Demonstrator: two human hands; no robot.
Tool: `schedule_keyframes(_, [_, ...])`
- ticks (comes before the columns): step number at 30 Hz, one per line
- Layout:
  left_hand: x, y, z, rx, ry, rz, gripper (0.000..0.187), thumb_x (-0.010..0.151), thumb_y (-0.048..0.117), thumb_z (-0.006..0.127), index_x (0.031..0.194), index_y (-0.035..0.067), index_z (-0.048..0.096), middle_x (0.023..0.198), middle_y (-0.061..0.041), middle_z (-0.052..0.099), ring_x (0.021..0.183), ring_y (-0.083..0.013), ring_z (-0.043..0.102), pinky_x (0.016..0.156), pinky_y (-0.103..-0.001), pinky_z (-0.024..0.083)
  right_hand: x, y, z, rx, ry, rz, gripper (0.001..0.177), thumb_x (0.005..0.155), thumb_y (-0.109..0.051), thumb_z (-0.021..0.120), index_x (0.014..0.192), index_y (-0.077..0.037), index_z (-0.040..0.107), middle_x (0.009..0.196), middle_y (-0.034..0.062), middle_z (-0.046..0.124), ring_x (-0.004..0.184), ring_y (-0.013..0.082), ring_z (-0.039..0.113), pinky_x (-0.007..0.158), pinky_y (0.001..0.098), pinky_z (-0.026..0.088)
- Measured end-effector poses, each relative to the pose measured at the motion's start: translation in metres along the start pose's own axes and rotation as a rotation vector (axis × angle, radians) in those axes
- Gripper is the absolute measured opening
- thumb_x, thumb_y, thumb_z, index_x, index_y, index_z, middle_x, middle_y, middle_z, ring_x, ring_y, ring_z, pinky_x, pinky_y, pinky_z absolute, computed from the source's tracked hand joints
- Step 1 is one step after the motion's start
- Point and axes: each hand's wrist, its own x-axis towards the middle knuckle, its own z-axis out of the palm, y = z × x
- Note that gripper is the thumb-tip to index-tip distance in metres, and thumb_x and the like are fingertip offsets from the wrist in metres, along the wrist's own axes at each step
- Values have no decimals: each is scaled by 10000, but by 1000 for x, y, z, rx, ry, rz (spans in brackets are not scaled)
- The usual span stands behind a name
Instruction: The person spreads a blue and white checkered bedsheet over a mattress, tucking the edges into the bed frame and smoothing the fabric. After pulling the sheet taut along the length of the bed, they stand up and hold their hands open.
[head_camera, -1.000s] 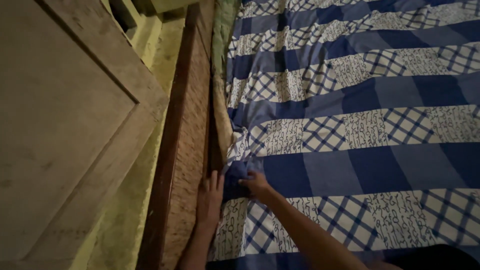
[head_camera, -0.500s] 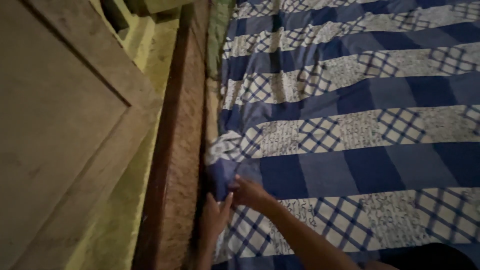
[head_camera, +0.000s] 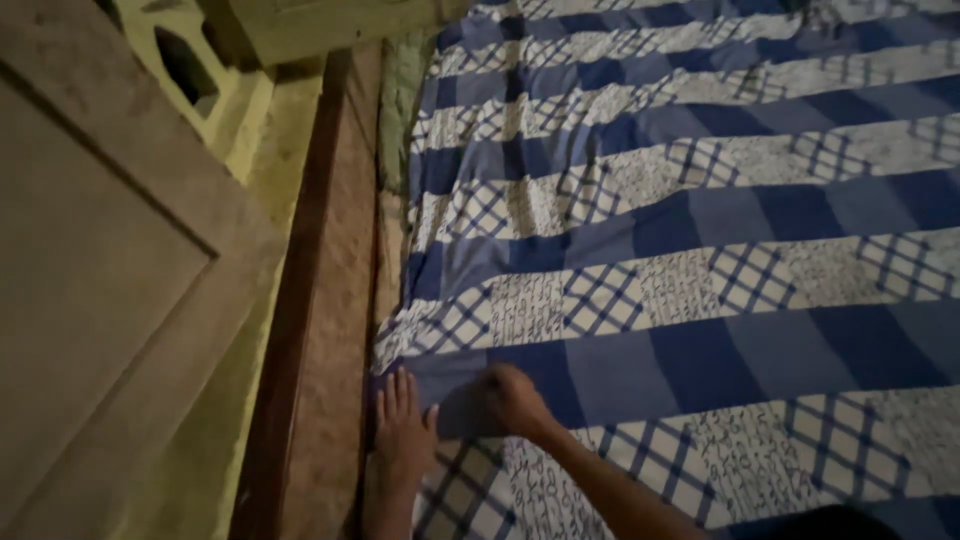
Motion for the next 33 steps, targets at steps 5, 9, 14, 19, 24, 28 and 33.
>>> schedule_keyframes(5, [39, 41, -2, 105, -120, -206, 814, 1011, 542, 453, 1593, 34, 198, 1700, -173, 77, 1560, -371, 20, 1251, -517, 27, 8, 51, -66, -455, 191, -155, 675, 814, -152, 751, 1443, -120, 508, 1559, 146, 432, 1424, 392, 412, 1156, 511, 409])
schedule_keyframes(9, [73, 60, 0, 141, -270, 10, 936, 965, 655, 488, 1637, 107, 137, 1725, -176, 23, 1585, -389, -45, 1256, -571, -43, 17, 21, -92, -626, -5, 130, 1053, 695, -282, 958, 1549, -293, 342, 1689, 83, 141, 1536, 411, 110, 1126, 746, 265])
schedule_keyframes(14, [89, 73, 1, -89, -543, -61, 1203, 819, 849, 545, 1662, 215, -35, 1736, -132, -134, 1576, -409, -179, 1228, -638, -97, 45, 34, -81, -590, -64, 247, 1198, 565, -208, 1002, 1548, -390, 342, 1720, 55, 91, 1564, 459, 75, 1058, 831, 318])
schedule_keyframes(19, [88, 79, 0, -65, -682, -112, 1419, 702, 946, 596, 1656, 217, -159, 1716, -162, -261, 1552, -429, -282, 1196, -666, -148, 44, 34, -82, -578, -60, 290, 1234, 546, -192, 1027, 1547, -394, 334, 1726, 38, 37, 1557, 484, 37, 1044, 856, 292])
schedule_keyframes(24, [87, 80, -3, -53, -635, -107, 1444, 663, 948, 607, 1659, 239, -160, 1717, -131, -259, 1557, -410, -275, 1215, -662, -143, 35, 21, -78, -565, -36, 299, 1183, 582, -158, 992, 1546, -412, 356, 1734, 2, 54, 1583, 429, 37, 1048, 857, 290])
schedule_keyframes(28, [92, 78, 3, -10, -691, -100, 1451, 675, 962, 594, 1644, 238, -207, 1701, -160, -315, 1542, -436, -302, 1192, -699, -143, 28, 24, -80, -596, -44, 341, 1162, 598, -180, 996, 1536, -424, 354, 1730, -11, 49, 1584, 400, 33, 1067, 852, 273])
schedule_keyframes(33, [90, 69, 11, -56, -650, -67, 1542, 623, 922, 705, 1636, 216, -217, 1695, -175, -317, 1530, -455, -324, 1170, -711, -154, 27, 37, -72, -577, 4, 300, 1159, 594, -189, 994, 1541, -414, 365, 1732, -19, 82, 1591, 368, 40, 1080, 851, 249])
